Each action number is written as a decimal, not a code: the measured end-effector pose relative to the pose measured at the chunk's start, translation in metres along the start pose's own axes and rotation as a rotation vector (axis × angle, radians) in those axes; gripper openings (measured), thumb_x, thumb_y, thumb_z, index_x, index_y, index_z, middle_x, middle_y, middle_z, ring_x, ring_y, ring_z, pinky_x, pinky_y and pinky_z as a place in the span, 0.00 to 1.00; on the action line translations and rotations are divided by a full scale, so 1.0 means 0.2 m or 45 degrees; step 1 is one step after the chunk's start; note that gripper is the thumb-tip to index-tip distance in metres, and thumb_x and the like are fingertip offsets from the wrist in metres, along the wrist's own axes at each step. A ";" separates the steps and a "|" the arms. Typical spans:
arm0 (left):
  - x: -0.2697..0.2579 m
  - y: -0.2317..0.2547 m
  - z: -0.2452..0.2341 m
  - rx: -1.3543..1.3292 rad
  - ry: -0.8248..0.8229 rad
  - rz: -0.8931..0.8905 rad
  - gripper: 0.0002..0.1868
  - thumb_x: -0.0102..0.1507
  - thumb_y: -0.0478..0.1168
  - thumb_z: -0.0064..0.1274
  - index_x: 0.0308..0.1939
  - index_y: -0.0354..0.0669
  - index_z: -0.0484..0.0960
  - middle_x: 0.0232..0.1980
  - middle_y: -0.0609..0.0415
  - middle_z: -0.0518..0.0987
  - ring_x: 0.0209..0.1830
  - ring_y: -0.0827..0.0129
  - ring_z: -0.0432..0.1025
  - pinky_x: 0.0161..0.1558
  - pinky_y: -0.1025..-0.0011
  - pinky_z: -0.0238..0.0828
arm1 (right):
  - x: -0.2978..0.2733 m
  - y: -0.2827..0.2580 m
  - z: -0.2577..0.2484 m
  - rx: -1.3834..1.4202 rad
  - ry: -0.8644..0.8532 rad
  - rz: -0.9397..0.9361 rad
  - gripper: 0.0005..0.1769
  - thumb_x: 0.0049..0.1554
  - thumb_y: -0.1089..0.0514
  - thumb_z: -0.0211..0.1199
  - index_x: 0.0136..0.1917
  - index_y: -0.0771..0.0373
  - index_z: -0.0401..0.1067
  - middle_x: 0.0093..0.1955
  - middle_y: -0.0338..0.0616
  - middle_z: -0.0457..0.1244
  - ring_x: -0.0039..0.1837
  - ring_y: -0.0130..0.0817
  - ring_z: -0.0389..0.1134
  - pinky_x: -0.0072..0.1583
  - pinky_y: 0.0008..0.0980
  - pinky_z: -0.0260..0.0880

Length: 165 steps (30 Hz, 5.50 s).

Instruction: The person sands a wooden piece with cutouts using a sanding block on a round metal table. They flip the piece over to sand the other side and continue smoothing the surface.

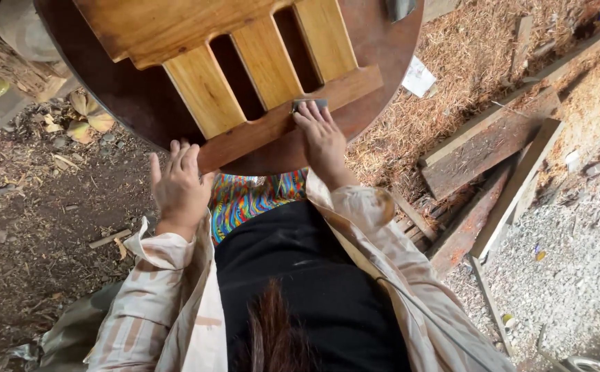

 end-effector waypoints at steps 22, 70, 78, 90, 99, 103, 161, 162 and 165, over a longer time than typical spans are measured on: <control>-0.01 0.08 0.00 -0.040 -0.167 -0.401 0.31 0.63 0.29 0.64 0.70 0.37 0.72 0.76 0.36 0.72 0.77 0.48 0.64 0.77 0.40 0.31 | 0.01 0.10 -0.09 0.256 -0.257 -0.210 0.12 0.64 0.58 0.56 0.56 0.44 0.77 0.65 0.31 0.69 0.71 0.35 0.66 0.75 0.43 0.60; 0.36 0.25 -0.08 -0.236 0.072 -0.874 0.45 0.77 0.56 0.56 0.81 0.33 0.47 0.82 0.35 0.36 0.83 0.39 0.35 0.80 0.40 0.36 | 0.44 0.51 0.12 -0.211 -0.802 -0.010 0.47 0.70 0.27 0.47 0.88 0.52 0.35 0.87 0.51 0.23 0.86 0.58 0.19 0.80 0.70 0.26; 0.47 0.25 -0.01 -0.060 0.112 -1.020 0.49 0.71 0.59 0.56 0.80 0.31 0.48 0.81 0.31 0.48 0.81 0.36 0.42 0.76 0.40 0.46 | 0.48 0.44 0.14 -0.037 -0.737 -0.161 0.46 0.69 0.31 0.46 0.88 0.54 0.34 0.89 0.57 0.29 0.87 0.63 0.21 0.77 0.73 0.19; 0.49 0.28 -0.07 0.007 0.191 -0.989 0.45 0.74 0.60 0.53 0.80 0.31 0.52 0.81 0.33 0.53 0.80 0.37 0.45 0.75 0.42 0.51 | 0.86 0.32 0.20 -0.484 -0.712 -0.254 0.41 0.72 0.33 0.37 0.86 0.60 0.41 0.86 0.57 0.36 0.86 0.59 0.33 0.76 0.69 0.19; 0.52 0.26 -0.08 -0.021 0.230 -0.995 0.44 0.74 0.58 0.55 0.80 0.30 0.55 0.81 0.32 0.52 0.80 0.38 0.44 0.75 0.41 0.50 | 1.00 0.38 0.36 -0.348 -0.788 -0.209 0.41 0.73 0.36 0.42 0.87 0.58 0.36 0.89 0.52 0.31 0.89 0.57 0.27 0.79 0.73 0.24; 0.48 0.28 -0.06 -0.025 0.225 -0.988 0.46 0.74 0.60 0.57 0.80 0.31 0.55 0.81 0.33 0.52 0.80 0.39 0.44 0.75 0.41 0.50 | 1.12 0.44 0.42 -0.493 -0.837 -0.041 0.41 0.75 0.28 0.29 0.88 0.51 0.25 0.89 0.44 0.20 0.88 0.51 0.18 0.78 0.71 0.10; 0.54 0.24 -0.09 -0.093 0.105 -1.014 0.60 0.65 0.68 0.66 0.80 0.28 0.52 0.81 0.32 0.50 0.80 0.39 0.42 0.74 0.39 0.49 | 0.90 0.46 0.32 -0.234 -0.717 -0.129 0.43 0.73 0.31 0.39 0.89 0.51 0.29 0.90 0.44 0.23 0.89 0.57 0.18 0.80 0.78 0.21; 0.54 0.24 -0.08 -0.091 0.106 -1.006 0.60 0.65 0.68 0.66 0.80 0.28 0.52 0.81 0.32 0.50 0.80 0.39 0.42 0.74 0.39 0.49 | 0.98 0.49 0.41 -0.235 -0.713 -0.122 0.43 0.73 0.31 0.39 0.89 0.51 0.29 0.90 0.44 0.23 0.89 0.57 0.18 0.80 0.78 0.21; 0.52 0.26 -0.08 -0.048 0.087 -0.987 0.60 0.68 0.69 0.66 0.80 0.29 0.51 0.82 0.32 0.50 0.80 0.40 0.43 0.75 0.39 0.51 | 1.03 0.55 0.53 -0.409 -0.769 0.006 0.44 0.72 0.24 0.24 0.88 0.48 0.18 0.87 0.43 0.12 0.86 0.56 0.09 0.78 0.75 0.12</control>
Point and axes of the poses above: each hand's wrist, its own x-axis towards the middle knuckle, its own z-axis out of the palm, y = z × x, the point moved 8 cm from there along x, towards the middle knuckle
